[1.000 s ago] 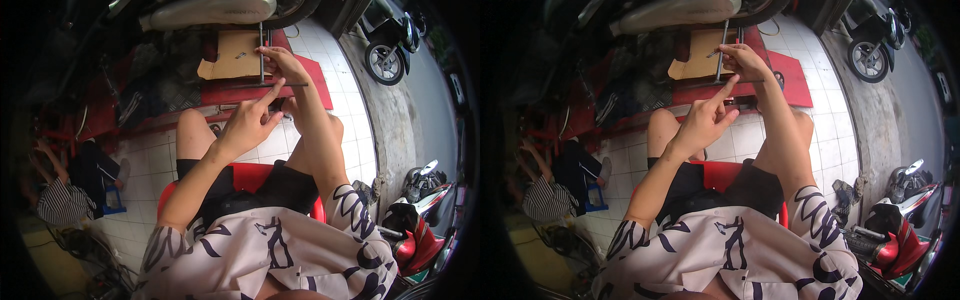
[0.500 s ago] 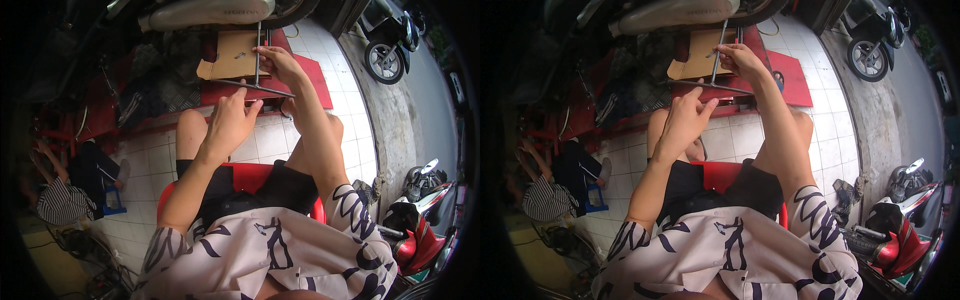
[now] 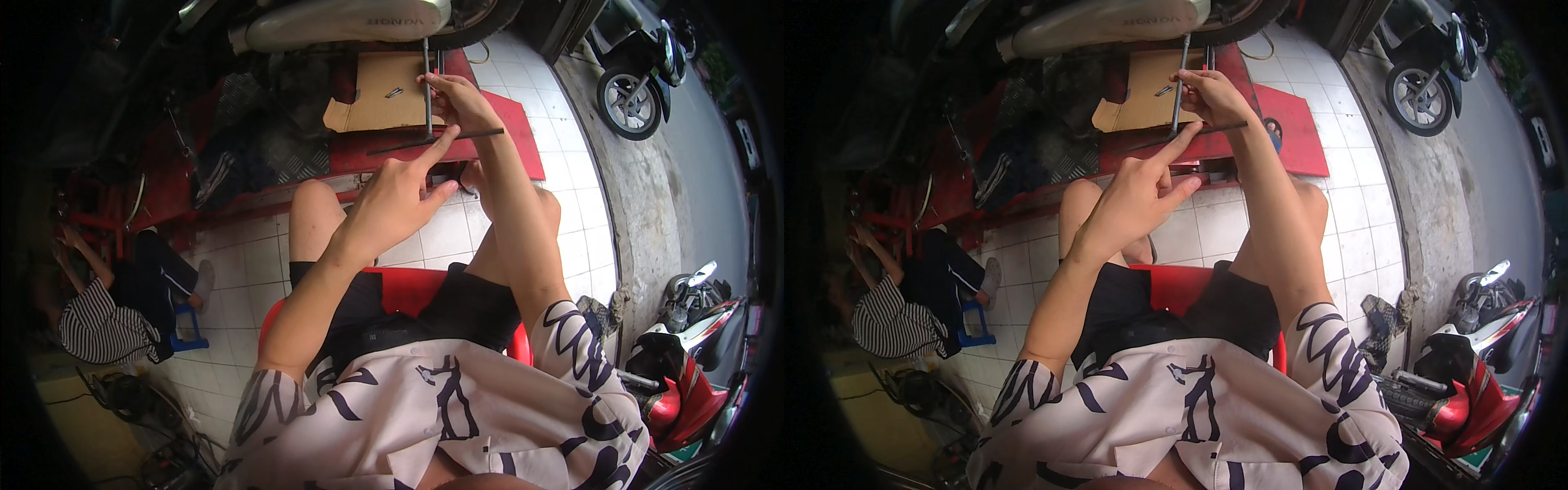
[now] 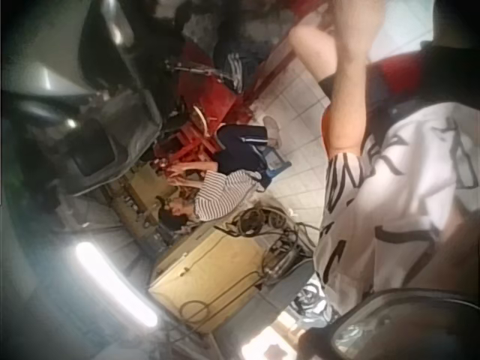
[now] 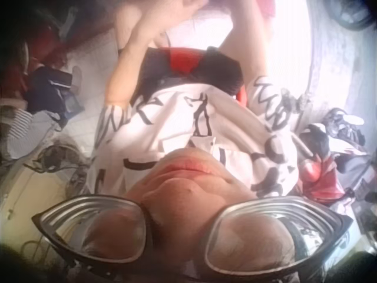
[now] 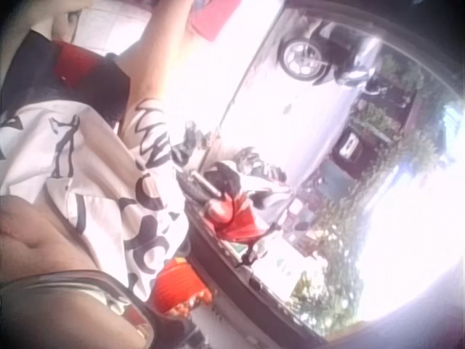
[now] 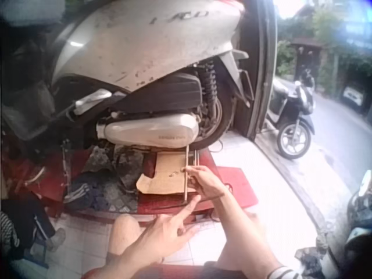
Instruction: The person uses a T-wrench to unscrew or tighten components on the side of a scooter while holding screws in their hand.
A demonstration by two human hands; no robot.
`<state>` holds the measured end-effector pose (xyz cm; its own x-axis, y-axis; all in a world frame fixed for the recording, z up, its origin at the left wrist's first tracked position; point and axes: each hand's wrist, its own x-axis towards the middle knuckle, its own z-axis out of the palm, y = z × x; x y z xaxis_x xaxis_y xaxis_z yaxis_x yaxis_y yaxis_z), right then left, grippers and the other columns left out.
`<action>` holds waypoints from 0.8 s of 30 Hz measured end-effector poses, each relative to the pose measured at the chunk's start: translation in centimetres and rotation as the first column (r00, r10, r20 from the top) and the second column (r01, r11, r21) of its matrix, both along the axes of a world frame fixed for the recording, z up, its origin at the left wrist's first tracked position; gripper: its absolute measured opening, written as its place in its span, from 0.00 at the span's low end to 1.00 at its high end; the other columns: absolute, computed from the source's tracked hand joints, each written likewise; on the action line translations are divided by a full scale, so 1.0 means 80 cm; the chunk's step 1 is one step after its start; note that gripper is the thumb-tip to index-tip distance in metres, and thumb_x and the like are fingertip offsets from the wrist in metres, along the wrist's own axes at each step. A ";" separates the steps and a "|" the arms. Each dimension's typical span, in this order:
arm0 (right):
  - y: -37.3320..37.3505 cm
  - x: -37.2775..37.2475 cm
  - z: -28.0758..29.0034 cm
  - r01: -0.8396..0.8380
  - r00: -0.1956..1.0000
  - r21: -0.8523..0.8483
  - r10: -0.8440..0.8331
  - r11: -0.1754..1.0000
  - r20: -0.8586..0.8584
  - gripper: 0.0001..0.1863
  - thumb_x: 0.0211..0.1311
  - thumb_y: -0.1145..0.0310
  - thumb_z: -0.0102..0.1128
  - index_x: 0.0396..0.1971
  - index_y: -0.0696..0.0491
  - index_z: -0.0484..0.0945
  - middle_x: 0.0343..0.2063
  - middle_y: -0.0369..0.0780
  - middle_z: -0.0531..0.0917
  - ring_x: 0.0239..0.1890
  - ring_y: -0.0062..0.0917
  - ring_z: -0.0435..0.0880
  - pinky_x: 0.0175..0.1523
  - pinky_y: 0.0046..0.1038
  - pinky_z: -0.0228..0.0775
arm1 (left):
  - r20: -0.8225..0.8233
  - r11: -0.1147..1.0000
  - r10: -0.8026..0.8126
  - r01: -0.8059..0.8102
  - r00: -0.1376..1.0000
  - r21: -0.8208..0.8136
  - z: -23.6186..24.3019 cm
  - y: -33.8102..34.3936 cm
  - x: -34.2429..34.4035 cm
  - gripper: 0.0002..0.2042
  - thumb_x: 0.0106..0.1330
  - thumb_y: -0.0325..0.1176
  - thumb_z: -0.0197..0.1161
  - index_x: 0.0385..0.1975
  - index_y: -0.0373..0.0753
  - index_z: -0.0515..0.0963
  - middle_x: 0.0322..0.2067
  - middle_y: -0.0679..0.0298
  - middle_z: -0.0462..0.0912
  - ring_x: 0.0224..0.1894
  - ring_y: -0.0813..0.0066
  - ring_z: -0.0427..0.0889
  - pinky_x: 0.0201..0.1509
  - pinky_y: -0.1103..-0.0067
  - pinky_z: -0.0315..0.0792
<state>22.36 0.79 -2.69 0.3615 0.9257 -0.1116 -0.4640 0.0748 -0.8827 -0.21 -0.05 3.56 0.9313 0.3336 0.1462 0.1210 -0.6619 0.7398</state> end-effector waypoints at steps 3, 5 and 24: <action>0.002 0.001 -0.002 -0.003 1.000 0.001 0.003 1.000 -0.003 0.12 0.70 0.68 0.50 0.40 0.62 0.76 0.20 0.31 0.71 0.21 0.13 0.66 0.27 0.18 0.60 | -0.132 0.993 0.085 -0.073 0.988 0.095 -0.018 0.013 -0.008 0.24 0.65 0.37 0.61 0.60 0.38 0.69 0.10 0.57 0.72 0.13 0.74 0.73 0.22 0.73 0.68; 0.003 -0.001 0.000 0.007 1.000 -0.002 -0.007 1.000 -0.002 0.11 0.70 0.69 0.50 0.41 0.62 0.75 0.20 0.31 0.71 0.21 0.13 0.66 0.27 0.18 0.60 | -0.011 0.966 0.245 -0.244 0.969 0.088 -0.026 0.018 -0.003 0.18 0.67 0.36 0.59 0.54 0.36 0.73 0.10 0.58 0.72 0.12 0.75 0.73 0.20 0.74 0.68; -0.024 -0.003 0.021 -0.296 0.955 -0.063 0.296 0.953 -0.001 0.14 0.68 0.63 0.56 0.40 0.60 0.76 0.11 0.25 0.60 0.12 0.08 0.54 0.18 0.14 0.46 | 0.066 0.908 0.072 -0.093 0.995 0.409 -0.045 0.001 0.014 0.20 0.64 0.32 0.59 0.57 0.39 0.73 0.19 0.49 0.80 0.21 0.53 0.80 0.29 0.68 0.75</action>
